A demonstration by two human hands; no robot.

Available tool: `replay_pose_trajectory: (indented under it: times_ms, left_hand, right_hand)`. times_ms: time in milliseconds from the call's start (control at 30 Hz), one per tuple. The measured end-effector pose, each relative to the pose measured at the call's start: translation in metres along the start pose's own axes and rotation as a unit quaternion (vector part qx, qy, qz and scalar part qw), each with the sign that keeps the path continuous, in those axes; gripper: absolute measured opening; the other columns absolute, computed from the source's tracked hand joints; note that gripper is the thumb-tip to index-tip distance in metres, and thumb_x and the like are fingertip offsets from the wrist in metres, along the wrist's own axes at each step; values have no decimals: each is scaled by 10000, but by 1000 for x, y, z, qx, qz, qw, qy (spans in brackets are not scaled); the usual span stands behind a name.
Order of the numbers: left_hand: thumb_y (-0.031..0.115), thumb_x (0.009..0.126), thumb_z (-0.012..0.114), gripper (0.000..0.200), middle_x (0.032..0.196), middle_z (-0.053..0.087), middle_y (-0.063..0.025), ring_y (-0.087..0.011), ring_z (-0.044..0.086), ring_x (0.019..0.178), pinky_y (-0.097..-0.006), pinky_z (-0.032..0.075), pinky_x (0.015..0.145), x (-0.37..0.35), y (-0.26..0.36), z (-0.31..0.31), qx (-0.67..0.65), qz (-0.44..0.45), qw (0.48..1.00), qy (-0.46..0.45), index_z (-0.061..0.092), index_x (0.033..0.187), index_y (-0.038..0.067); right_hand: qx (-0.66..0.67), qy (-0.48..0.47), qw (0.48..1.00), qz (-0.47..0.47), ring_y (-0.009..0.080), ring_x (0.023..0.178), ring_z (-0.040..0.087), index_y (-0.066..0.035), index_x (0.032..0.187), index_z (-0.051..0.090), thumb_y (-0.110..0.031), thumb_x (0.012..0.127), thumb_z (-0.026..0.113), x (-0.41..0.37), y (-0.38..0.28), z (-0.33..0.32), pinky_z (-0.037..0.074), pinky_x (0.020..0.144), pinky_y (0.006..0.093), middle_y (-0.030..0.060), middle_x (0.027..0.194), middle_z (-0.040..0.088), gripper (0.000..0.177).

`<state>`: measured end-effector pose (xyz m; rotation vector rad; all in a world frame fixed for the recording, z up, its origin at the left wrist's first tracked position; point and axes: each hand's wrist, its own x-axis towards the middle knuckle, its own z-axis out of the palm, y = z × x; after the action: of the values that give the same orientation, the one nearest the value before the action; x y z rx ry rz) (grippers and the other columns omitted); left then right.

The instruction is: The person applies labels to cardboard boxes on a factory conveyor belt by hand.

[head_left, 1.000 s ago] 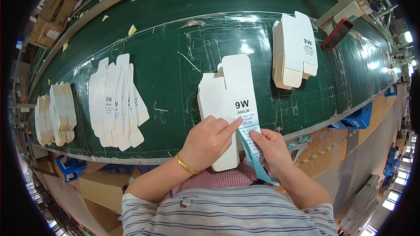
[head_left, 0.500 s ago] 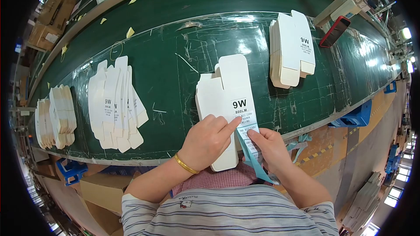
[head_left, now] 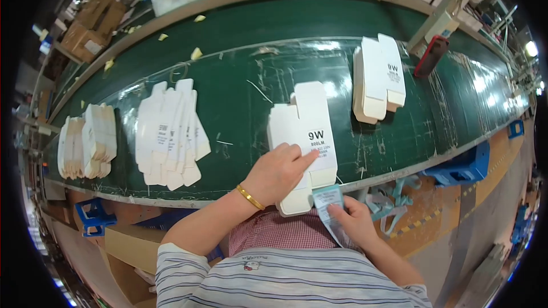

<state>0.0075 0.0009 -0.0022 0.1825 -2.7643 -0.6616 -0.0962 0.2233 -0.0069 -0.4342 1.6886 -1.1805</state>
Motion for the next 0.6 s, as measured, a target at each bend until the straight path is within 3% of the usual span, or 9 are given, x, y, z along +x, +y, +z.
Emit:
replay_pose_trajectory:
  times_ms: [100, 300, 400, 600]
  left_hand:
    - [130, 846, 626, 356, 780, 523, -65, -232, 540, 720, -355, 493, 660, -5, -2, 1, 12, 40, 999, 14, 640, 1200, 104]
    - [237, 858, 642, 369, 806, 540, -64, -226, 551, 729, -340, 500, 654, 17, 17, 8, 96, -24, 995, 2, 634, 1214, 136]
    - [271, 838, 657, 380, 864, 556, -58, -218, 562, 765, -335, 498, 658, 8, 22, 8, 131, 17, 989, 61, 637, 1191, 131]
    - [216, 795, 686, 279, 905, 570, -48, -212, 570, 792, -331, 503, 680, -7, 18, 8, 108, 53, 989, 82, 655, 1050, 107]
  right_hand:
    - [25, 34, 999, -27, 64, 806, 569, 13, 1044, 672, -148, 935, 633, -9, 1, -11, 469, 726, 236, 14, 901, 673, 198]
    - [59, 10, 995, -74, 66, 795, 568, 13, 1036, 664, -139, 942, 623, -11, 16, -8, 469, 716, 234, 9, 906, 667, 183]
    - [59, 5, 995, -75, 64, 805, 558, 15, 1034, 660, -138, 943, 623, -15, 16, -4, 463, 721, 232, 6, 901, 658, 183]
    - [65, 32, 993, -92, 59, 788, 542, 6, 1015, 670, -145, 942, 609, -19, 21, -10, 453, 706, 240, -10, 888, 652, 179]
